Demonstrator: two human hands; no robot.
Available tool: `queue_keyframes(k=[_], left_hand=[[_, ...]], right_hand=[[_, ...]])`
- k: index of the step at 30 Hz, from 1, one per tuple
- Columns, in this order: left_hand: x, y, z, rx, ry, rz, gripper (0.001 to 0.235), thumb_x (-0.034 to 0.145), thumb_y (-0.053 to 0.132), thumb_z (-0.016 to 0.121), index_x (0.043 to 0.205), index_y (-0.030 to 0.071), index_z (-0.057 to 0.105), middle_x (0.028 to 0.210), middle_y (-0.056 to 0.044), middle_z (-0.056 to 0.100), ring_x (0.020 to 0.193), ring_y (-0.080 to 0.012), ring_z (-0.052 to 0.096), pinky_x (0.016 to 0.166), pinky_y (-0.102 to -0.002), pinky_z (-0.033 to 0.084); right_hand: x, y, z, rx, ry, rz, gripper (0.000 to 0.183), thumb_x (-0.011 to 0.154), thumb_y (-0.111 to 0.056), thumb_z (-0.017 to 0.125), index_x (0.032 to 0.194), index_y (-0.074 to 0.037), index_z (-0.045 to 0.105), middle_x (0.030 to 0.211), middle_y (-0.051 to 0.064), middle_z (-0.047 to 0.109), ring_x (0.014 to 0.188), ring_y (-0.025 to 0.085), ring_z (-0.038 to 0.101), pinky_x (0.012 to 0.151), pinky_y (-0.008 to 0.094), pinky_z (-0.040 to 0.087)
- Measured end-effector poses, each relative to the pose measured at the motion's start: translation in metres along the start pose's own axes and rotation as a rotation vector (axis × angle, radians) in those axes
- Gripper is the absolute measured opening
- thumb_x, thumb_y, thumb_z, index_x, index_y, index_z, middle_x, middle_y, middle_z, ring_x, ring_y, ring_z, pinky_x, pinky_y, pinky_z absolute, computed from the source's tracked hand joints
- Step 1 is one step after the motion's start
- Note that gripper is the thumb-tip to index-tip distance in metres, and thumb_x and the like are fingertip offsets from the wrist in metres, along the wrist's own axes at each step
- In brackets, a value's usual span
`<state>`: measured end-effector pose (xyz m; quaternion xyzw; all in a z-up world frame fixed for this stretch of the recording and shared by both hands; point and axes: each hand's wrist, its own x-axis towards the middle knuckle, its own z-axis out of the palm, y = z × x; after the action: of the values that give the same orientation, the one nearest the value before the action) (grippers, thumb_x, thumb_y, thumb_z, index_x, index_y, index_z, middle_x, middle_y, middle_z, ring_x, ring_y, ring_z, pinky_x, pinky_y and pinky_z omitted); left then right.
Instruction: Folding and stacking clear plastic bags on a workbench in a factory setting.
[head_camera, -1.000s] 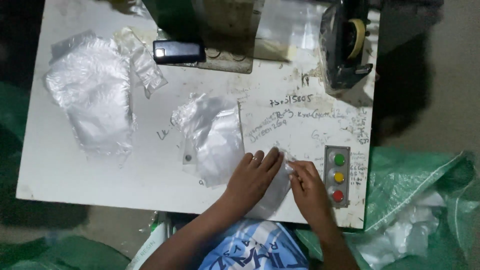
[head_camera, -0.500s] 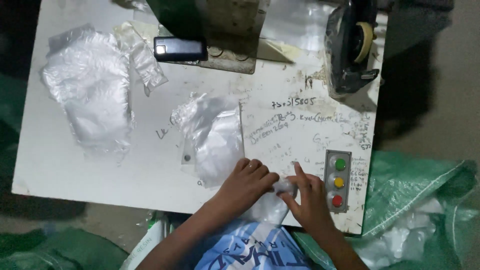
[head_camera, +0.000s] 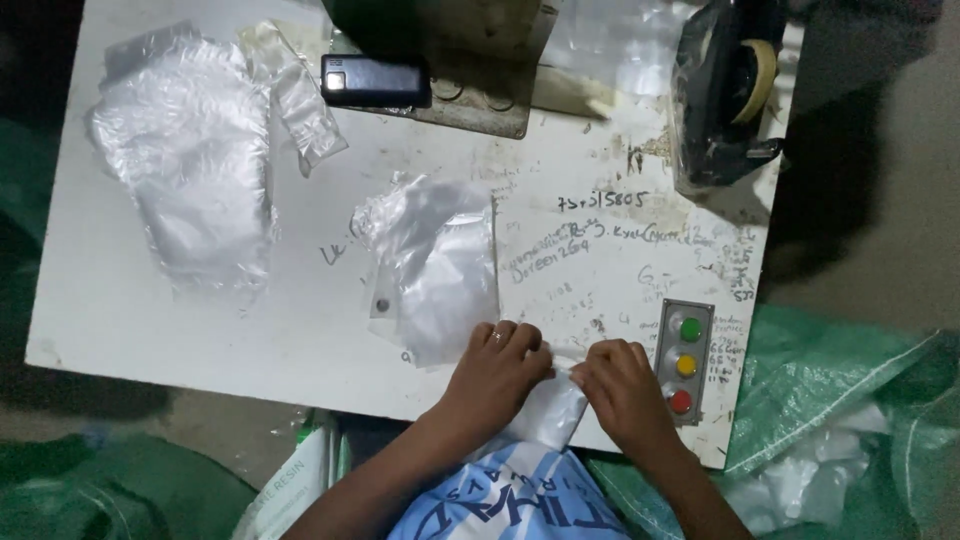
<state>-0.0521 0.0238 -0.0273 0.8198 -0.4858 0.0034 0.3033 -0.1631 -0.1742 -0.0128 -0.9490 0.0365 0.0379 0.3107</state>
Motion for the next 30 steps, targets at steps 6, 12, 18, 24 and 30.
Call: queue_keyframes(k=[6, 12, 18, 24, 30], left_hand=[[0.008, 0.000, 0.005, 0.187, -0.019, -0.033, 0.021, 0.097, 0.021, 0.068, 0.084, 0.012, 0.055, 0.082, -0.005, 0.052, 0.077, -0.0261, 0.050, 0.077, -0.041, 0.038], [0.009, -0.005, 0.006, 0.147, -0.093, -0.035, 0.015, 0.095, 0.018, 0.069, 0.086, 0.013, 0.059, 0.080, -0.004, 0.054, 0.074, -0.0263, 0.051, 0.071, -0.042, 0.037], [0.011, 0.003, -0.010, 0.159, -0.039, -0.123, 0.017, 0.093, 0.020, 0.069, 0.081, 0.013, 0.060, 0.079, -0.007, 0.054, 0.072, -0.0289, 0.051, 0.072, -0.043, 0.036], [0.011, 0.020, -0.085, -1.083, -0.138, -0.610, 0.018, 0.086, 0.019, 0.080, 0.091, 0.003, 0.074, 0.082, -0.014, 0.074, 0.077, -0.0220, 0.064, 0.074, -0.035, 0.047], [0.011, 0.026, -0.089, -0.519, 0.375, -0.127, 0.013, 0.089, 0.008, 0.080, 0.098, 0.013, 0.071, 0.088, 0.000, 0.073, 0.078, -0.0176, 0.067, 0.079, -0.033, 0.047]], right_hand=[[0.004, 0.000, 0.008, -0.031, 0.065, -0.006, 0.017, 0.099, -0.027, 0.063, 0.094, -0.011, 0.065, 0.093, 0.004, 0.064, 0.085, 0.024, 0.052, 0.074, 0.039, 0.042], [0.006, -0.005, 0.004, 0.001, 0.094, -0.038, 0.012, 0.098, -0.022, 0.064, 0.100, -0.011, 0.067, 0.095, 0.003, 0.068, 0.084, 0.023, 0.056, 0.072, 0.038, 0.044], [0.015, -0.030, -0.021, 0.121, 0.073, 0.162, 0.025, 0.096, -0.030, 0.067, 0.113, -0.013, 0.072, 0.098, 0.000, 0.071, 0.092, 0.018, 0.061, 0.076, 0.032, 0.049], [0.055, -0.055, -0.108, 0.653, 0.138, 0.687, 0.024, 0.095, -0.003, 0.069, 0.119, -0.002, 0.072, 0.089, 0.023, 0.071, 0.073, 0.026, 0.059, 0.068, 0.037, 0.050], [0.137, 0.032, -0.158, -0.025, 0.921, 0.201, 0.009, 0.114, -0.007, 0.065, 0.122, -0.005, 0.060, 0.106, 0.009, 0.068, 0.080, 0.014, 0.065, 0.064, 0.025, 0.056]])
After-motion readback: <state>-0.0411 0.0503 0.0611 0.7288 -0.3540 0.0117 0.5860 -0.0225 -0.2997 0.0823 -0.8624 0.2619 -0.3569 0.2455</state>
